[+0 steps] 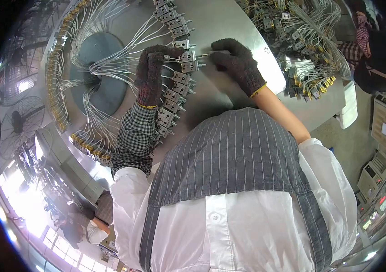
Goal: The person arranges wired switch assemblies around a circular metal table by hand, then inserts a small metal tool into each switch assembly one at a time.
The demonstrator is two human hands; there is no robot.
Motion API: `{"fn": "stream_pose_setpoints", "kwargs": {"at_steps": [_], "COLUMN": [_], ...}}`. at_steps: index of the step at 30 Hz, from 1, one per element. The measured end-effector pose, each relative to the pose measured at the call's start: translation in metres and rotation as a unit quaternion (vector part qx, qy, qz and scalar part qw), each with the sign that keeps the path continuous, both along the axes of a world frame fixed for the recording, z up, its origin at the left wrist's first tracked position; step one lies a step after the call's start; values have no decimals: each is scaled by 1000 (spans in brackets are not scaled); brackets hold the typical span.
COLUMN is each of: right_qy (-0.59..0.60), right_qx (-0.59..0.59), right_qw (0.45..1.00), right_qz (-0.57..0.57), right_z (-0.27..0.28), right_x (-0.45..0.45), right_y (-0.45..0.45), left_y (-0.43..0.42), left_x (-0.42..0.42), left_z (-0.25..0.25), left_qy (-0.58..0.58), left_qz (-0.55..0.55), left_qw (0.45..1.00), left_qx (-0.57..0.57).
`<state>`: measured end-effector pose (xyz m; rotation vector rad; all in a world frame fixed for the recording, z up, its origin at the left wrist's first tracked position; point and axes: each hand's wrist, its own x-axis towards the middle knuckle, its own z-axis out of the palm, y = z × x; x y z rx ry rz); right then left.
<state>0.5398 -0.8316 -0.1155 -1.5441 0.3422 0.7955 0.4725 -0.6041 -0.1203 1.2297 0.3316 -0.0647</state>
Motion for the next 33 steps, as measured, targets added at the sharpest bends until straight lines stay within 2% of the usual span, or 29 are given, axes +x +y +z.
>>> {"fn": "stream_pose_setpoints", "kwargs": {"at_steps": [2,4,6,9,11,12,14,16,20,22,26,31,32,33], "right_qy": [-41,52,27,-1,-5,26,60,-12,22,53,-9,107,107,41], "right_qx": [-13,12,0,-5,0,-7,-15,-12,-11,17,6,0,0,-7], "right_qw": [999,999,1000,1000,1000,1000,998,999,999,998,1000,994,994,999], "right_qz": [13,-8,-2,3,3,12,24,30,34,4,19,-3,-3,21], "right_z": [-1,4,8,4,3,5,8,12,1,-3,10,13,14,14], "right_x": [1,5,5,4,4,7,10,6,10,11,7,14,13,11], "right_y": [-1,-3,-1,-1,-5,-6,-5,-4,-11,-11,-7,-8,-8,-8], "left_y": [-1,0,1,3,3,3,3,2,4,1,1,-1,-2,-1], "left_x": [1,1,2,5,7,6,6,7,8,9,9,8,8,8], "left_z": [2,3,2,-1,-3,0,8,0,-8,4,7,-1,-1,-2], "left_qy": [6,0,0,-65,-142,-143,-60,-79,-81,-63,-56,-53,-39,-39], "left_qz": [2,-2,-3,-22,-29,-28,-29,-14,-12,-8,-9,7,17,18], "left_qw": [1000,1000,1000,996,979,979,993,993,993,997,998,999,999,999], "left_qx": [1,6,12,56,143,142,95,85,80,52,27,10,-12,-12]}}
